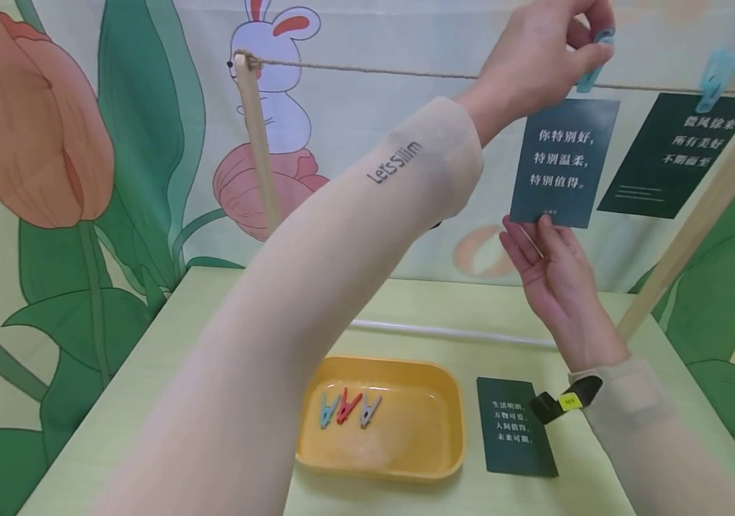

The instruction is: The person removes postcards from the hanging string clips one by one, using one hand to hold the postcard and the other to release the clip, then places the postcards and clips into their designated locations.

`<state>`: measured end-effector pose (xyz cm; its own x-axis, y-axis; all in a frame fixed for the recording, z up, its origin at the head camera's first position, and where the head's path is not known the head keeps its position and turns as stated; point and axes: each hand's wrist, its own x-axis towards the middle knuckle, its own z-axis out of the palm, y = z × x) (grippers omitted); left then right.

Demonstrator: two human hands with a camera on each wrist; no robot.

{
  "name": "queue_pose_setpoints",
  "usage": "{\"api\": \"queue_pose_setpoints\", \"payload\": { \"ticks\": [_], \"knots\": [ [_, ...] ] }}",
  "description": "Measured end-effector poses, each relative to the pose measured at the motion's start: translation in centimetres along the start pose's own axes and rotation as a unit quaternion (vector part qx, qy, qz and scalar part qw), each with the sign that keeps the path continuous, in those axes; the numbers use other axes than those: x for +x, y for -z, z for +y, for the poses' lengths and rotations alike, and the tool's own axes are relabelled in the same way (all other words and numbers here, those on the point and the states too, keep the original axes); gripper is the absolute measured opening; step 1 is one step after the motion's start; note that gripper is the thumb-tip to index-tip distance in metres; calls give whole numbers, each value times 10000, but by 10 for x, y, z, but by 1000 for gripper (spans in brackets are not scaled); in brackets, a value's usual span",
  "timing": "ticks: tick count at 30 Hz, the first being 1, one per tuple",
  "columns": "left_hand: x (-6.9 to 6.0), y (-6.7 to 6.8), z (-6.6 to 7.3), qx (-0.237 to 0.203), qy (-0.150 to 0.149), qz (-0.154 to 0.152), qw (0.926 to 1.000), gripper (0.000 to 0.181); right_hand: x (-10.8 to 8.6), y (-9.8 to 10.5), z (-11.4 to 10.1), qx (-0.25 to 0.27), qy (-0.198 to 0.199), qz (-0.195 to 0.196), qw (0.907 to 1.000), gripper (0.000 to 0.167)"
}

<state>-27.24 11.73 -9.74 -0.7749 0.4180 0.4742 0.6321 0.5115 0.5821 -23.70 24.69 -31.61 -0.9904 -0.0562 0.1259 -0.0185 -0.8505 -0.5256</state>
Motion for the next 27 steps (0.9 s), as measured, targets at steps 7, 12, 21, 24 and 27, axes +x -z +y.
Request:
{"api": "queue_pose_setpoints", "payload": {
  "ticks": [7, 12, 21, 24, 27],
  "knots": [
    [-9, 6, 1, 555, -444, -122, 9974, 29, -4, 4, 3, -78, -139, 2, 9999, 40],
    [-19, 10, -4, 967, -606, -122, 9934, 25, -9, 7, 4, -249, -236, 67, 9994, 46],
    [-44, 24, -26, 999, -410, -157, 9940, 16, -21, 10, 6, -449, -379, 124, 9982, 46],
    [-52, 29, -33, 991, -317, -210, 9943, 13, -26, 12, 7, -519, -417, 144, 9977, 46],
    [-59, 32, -40, 941, -280, -235, 9949, 11, -30, 15, 7, -565, -475, 197, 9971, 45]
  ]
}}
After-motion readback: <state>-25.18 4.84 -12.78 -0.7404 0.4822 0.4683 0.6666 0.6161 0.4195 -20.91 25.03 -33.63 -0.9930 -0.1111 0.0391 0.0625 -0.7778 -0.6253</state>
